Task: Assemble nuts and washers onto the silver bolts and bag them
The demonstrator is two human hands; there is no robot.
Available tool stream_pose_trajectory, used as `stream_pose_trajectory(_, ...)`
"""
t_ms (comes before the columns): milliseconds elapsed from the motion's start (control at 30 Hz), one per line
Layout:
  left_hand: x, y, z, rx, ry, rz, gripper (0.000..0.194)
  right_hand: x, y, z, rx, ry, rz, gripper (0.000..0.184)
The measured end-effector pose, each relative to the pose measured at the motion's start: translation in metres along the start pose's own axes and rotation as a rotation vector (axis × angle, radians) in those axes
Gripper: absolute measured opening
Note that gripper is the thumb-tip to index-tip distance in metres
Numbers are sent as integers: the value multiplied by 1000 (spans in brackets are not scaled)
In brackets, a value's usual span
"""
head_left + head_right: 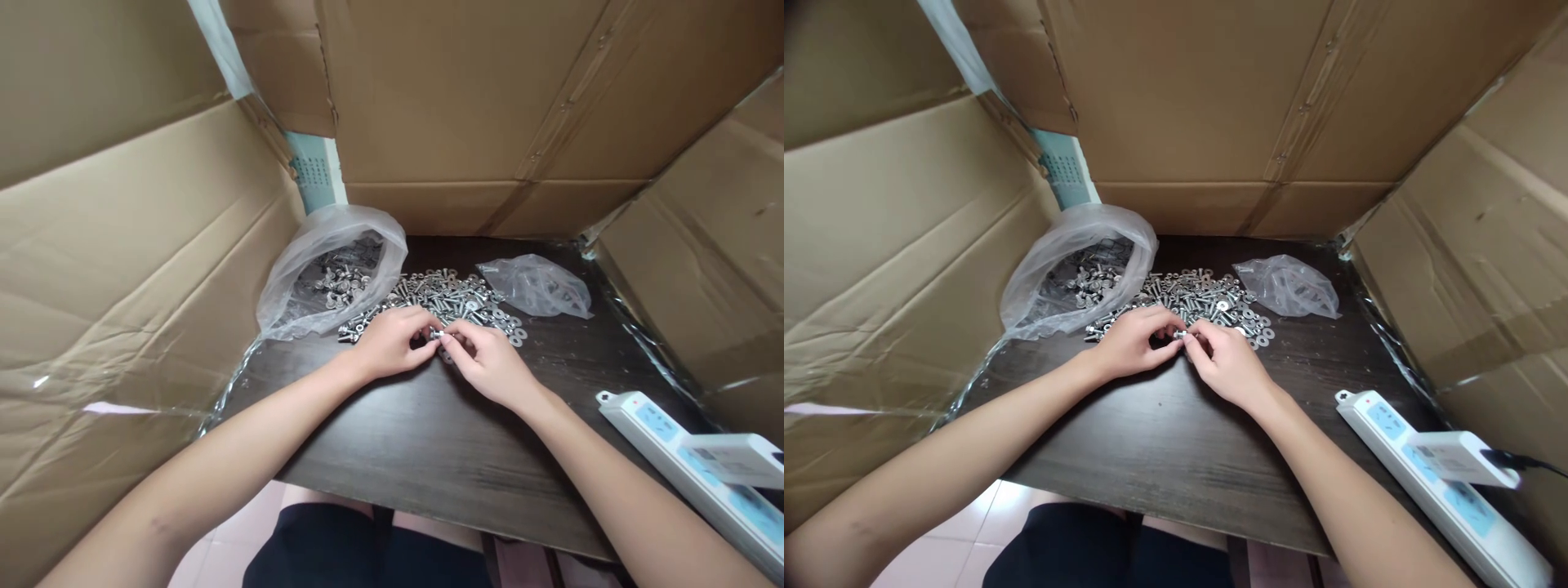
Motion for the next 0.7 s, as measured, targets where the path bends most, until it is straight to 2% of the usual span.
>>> stream_pose_trajectory(167, 1, 0, 0, -31, 160, 49, 18, -3, 0, -1, 21, -93, 1, 24)
stream_pose_trajectory(400, 3, -1, 2, -38, 130, 59, 24, -2, 2, -10, -14, -177, -3, 19)
stream_pose_trajectory(700, 12, -2, 1, -34, 74, -51, 22, 4, 1, -9, -31, -226, -59, 10)
Point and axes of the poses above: each hand's wrist, its own y-axis towards the middle knuckle, its own x-axis out of the back of the hand, z = x × y, the point moved 8 cm from there along y, towards the middle knuckle, and after that the axes turned 7 degrees about -x, right-handed, at the moved point
